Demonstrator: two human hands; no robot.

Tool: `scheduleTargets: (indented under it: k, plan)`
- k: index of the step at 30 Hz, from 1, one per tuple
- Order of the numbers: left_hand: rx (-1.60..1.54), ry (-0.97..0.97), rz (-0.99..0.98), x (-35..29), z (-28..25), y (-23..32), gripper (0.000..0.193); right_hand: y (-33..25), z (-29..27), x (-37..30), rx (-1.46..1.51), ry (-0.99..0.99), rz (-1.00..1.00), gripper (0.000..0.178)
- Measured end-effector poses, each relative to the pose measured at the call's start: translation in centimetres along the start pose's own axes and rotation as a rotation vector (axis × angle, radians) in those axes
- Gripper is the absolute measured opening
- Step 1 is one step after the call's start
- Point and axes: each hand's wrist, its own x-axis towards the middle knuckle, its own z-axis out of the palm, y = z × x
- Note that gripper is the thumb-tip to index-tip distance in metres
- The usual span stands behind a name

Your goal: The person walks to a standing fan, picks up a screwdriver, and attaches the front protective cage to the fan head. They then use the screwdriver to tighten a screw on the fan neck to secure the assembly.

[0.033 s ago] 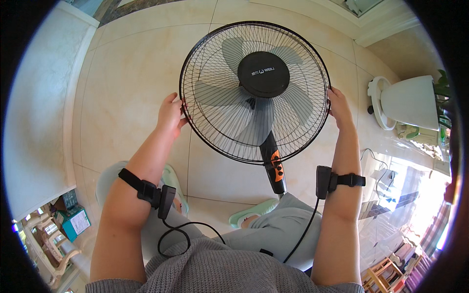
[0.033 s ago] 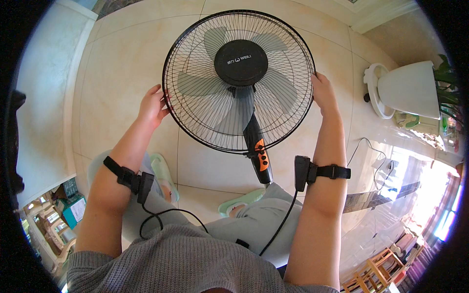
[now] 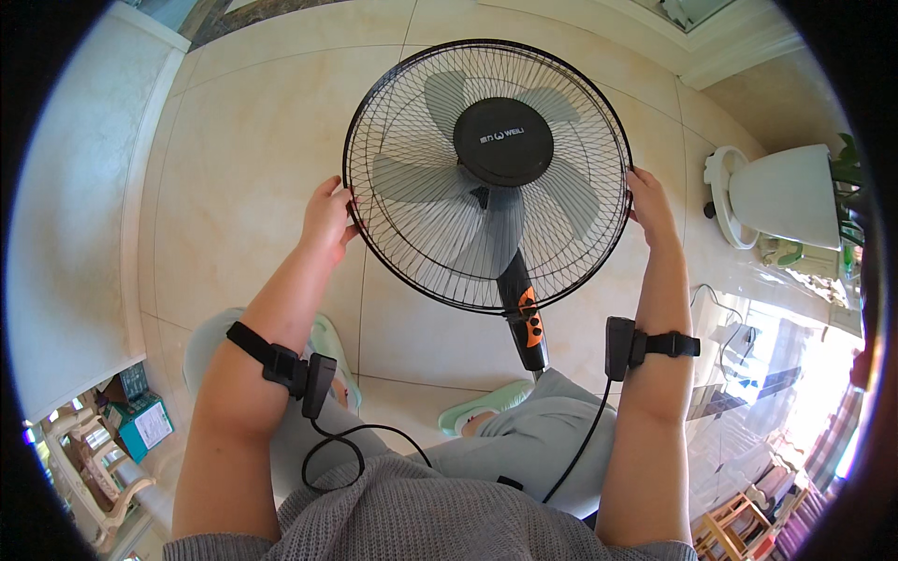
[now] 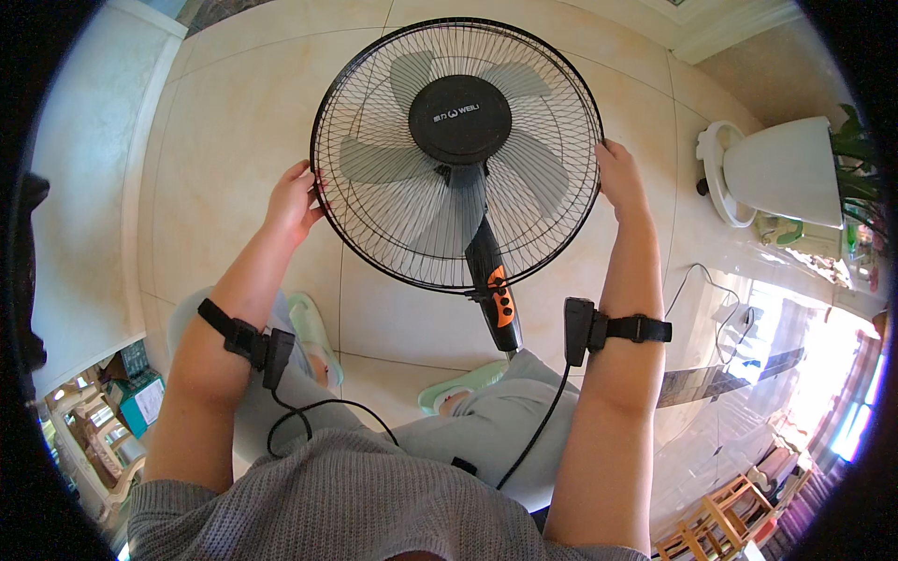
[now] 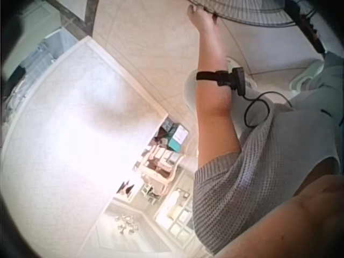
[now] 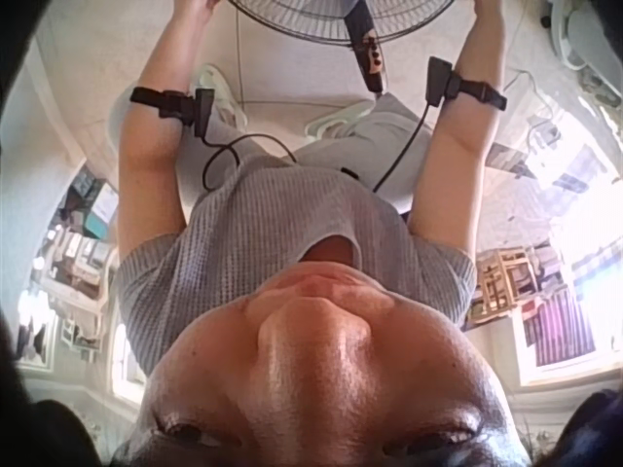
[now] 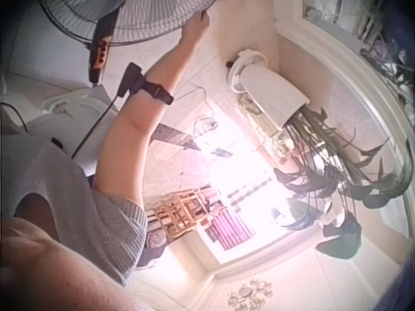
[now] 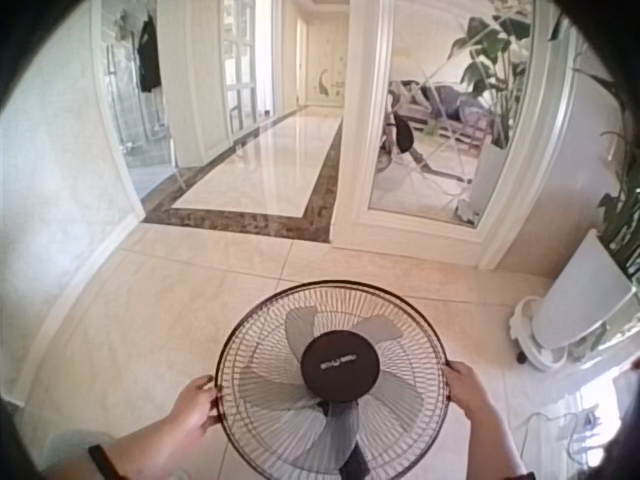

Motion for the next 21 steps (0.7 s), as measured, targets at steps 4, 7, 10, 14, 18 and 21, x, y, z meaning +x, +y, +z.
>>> scheduleTargets:
  k: [4,7,10,14,18,21]
  plan:
    - [0.054,-0.048,-0.009,0.3,-0.3,0.0,0.033,0.9,-0.3,0.6,0.019,-0.01,-0.013,0.032]
    - [0.066,-0.015,0.017,0.4,-0.3,-0.2,0.029,1.2,-0.5,1.0,-0.025,-0.003,0.0,0.031]
    - [0.143,-0.003,0.021,0.6,-0.4,-0.1,0.028,1.4,-0.5,1.2,0.0,0.021,0.023,0.03]
    - [0.135,0.008,0.018,1.0,-0.6,0.0,0.029,1.9,-0.2,1.4,0.101,0.048,-0.066,0.028]
    - [0.1,0.008,0.058,1.4,-0.6,-0.2,0.031,2.7,0.0,2.0,0.185,0.112,-0.048,0.03]
    - [0.128,-0.006,0.084,1.6,-0.7,-0.3,0.031,3.2,0.1,2.5,0.105,0.16,-0.039,0.025]
